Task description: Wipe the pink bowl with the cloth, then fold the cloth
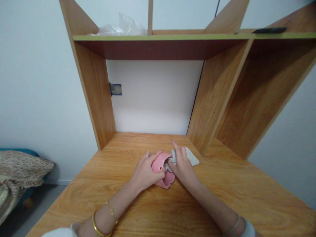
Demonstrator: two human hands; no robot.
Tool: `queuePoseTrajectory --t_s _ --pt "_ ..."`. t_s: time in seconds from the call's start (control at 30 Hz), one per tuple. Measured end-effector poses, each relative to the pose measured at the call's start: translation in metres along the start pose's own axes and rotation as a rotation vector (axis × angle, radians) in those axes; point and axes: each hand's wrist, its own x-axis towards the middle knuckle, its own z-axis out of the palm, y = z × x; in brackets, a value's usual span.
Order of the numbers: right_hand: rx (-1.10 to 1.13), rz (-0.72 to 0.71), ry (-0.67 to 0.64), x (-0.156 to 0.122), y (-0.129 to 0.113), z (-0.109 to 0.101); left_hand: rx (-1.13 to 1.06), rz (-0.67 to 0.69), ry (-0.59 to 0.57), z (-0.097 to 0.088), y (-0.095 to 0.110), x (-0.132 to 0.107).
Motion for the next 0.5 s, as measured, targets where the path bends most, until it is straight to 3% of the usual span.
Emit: queuePoseTrajectory --t_s 0.1,0.27,0.5 --pt "0.037 0.054 -0.036 0.0 0.003 0.004 0.017 0.005 -0.011 -0.001 -0.001 0.001" --pt "0.138 0.191 -0.259 -0.002 0.003 0.007 0.06 0.012 -0.028 -0.003 -0.002 0.002" --pt "0.358 0.256 -0.192 -0.007 0.01 0.019 -0.02 -0.032 0.035 -0.004 -0.01 0.001"
